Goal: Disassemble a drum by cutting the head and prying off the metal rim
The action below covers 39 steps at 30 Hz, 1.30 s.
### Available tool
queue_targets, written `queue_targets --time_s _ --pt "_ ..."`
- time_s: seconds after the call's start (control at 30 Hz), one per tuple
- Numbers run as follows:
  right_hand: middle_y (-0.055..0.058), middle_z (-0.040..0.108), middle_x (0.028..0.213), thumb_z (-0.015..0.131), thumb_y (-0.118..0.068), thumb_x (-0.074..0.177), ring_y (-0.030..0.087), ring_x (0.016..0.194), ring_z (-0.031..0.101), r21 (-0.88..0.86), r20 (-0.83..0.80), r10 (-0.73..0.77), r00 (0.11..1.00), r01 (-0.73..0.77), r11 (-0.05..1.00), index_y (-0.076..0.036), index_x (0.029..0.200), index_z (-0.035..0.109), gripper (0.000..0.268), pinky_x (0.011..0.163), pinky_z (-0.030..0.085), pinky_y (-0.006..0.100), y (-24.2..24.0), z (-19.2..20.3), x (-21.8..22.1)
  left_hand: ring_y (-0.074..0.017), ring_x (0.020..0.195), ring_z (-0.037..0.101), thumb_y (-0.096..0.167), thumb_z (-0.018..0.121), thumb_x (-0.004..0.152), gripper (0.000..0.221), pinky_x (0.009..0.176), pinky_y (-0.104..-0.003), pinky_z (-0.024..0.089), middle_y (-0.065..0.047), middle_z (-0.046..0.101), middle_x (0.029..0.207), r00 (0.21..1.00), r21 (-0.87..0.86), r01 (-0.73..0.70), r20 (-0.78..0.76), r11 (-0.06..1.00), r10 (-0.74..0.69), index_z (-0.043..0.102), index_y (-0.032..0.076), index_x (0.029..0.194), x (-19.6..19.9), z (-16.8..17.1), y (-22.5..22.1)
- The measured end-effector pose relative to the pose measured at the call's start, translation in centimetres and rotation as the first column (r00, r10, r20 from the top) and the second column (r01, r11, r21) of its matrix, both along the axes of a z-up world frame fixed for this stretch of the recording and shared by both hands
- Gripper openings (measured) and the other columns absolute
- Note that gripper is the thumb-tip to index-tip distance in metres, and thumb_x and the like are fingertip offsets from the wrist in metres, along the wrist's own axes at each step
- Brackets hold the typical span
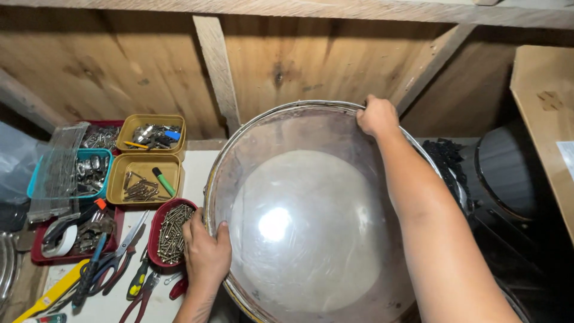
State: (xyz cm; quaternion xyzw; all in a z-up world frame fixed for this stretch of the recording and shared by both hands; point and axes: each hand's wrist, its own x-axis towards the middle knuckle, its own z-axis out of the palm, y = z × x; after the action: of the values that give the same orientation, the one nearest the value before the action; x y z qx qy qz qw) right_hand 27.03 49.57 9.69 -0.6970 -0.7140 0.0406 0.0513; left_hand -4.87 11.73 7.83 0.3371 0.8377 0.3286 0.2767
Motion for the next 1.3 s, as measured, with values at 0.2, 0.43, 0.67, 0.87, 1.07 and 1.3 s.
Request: queue_targets --time_s 0.2,0.43,0.67,0.87,1.07,1.3 --pt "0.027 0.072 0.099 0.057 -0.029 0.102 0.052 0.092 0.067 0.101 0.104 0.092 0.99 -0.102 0.99 -0.003 0.11 0.058 0.027 0.08 0.053 0.059 0.3 -1.5 0.8 -0.0483 0.125 0.056 0.04 0.057 0.091 0.075 0.106 -0.06 0.044 -0.015 0.035 0.157 1.0 -0.042 0.013 0.001 0.999 -0.013 0.032 0.011 0.156 0.0 0.1 0.0" --pt "0.026 0.064 0.133 0.045 -0.04 0.099 0.047 0.129 0.053 0.002 -0.253 0.096 0.963 -0.098 0.995 -0.005 0.137 0.063 0.055 0.107 0.041 0.051 -0.5 0.6 2.9 -0.043 0.132 0.052 0.042 0.058 0.092 0.078 0.106 -0.061 0.049 -0.009 0.027 0.164 0.998 -0.114 -0.003 0.069 0.993 0.011 0.028 0.017 0.159 0.1 2.4 0.2" --pt "0.026 0.067 0.127 0.047 -0.055 0.105 0.044 0.121 0.061 -0.278 -0.232 -0.119 0.965 0.052 0.959 0.002 0.121 0.07 0.064 0.097 0.047 0.049 -1.8 2.5 4.7 -0.0304 0.101 0.068 0.049 0.046 0.099 0.057 0.083 -0.051 0.056 -0.01 0.069 0.116 0.982 -0.11 -0.114 0.139 0.987 0.129 0.05 0.025 0.15 -1.3 -0.2 -0.5" --pt "0.033 0.069 0.109 0.048 -0.058 0.107 0.05 0.109 0.063 -0.174 -0.17 -0.06 0.984 0.03 0.984 0.006 0.094 0.07 0.068 0.087 0.048 0.051 0.1 -0.8 5.8 -0.0357 0.116 0.066 0.046 0.046 0.098 0.052 0.094 -0.054 0.052 -0.011 0.07 0.129 0.982 -0.082 -0.149 0.107 0.985 0.157 0.056 0.025 0.145 -1.6 -1.8 -0.4" --pt "0.013 0.068 0.128 0.054 -0.049 0.1 0.033 0.119 0.061 -0.237 -0.34 -0.107 0.934 0.025 0.971 -0.008 0.115 0.074 0.049 0.098 0.044 0.043 -1.2 2.1 4.9 -0.0375 0.121 0.063 0.046 0.045 0.097 0.054 0.097 -0.056 0.051 -0.012 0.066 0.136 0.987 -0.068 -0.138 0.074 0.988 0.143 0.056 0.024 0.145 -1.5 -1.7 -0.5" --pt "0.009 0.072 0.126 0.059 -0.04 0.098 0.03 0.12 0.064 -0.076 -0.382 -0.018 0.924 -0.012 0.997 -0.015 0.118 0.078 0.037 0.102 0.047 0.04 0.3 0.9 3.4 -0.0371 0.118 0.065 0.048 0.046 0.098 0.054 0.094 -0.059 0.054 -0.011 0.066 0.135 0.99 -0.065 -0.119 0.066 0.991 0.123 0.055 0.023 0.145 -1.4 -1.9 -0.6"
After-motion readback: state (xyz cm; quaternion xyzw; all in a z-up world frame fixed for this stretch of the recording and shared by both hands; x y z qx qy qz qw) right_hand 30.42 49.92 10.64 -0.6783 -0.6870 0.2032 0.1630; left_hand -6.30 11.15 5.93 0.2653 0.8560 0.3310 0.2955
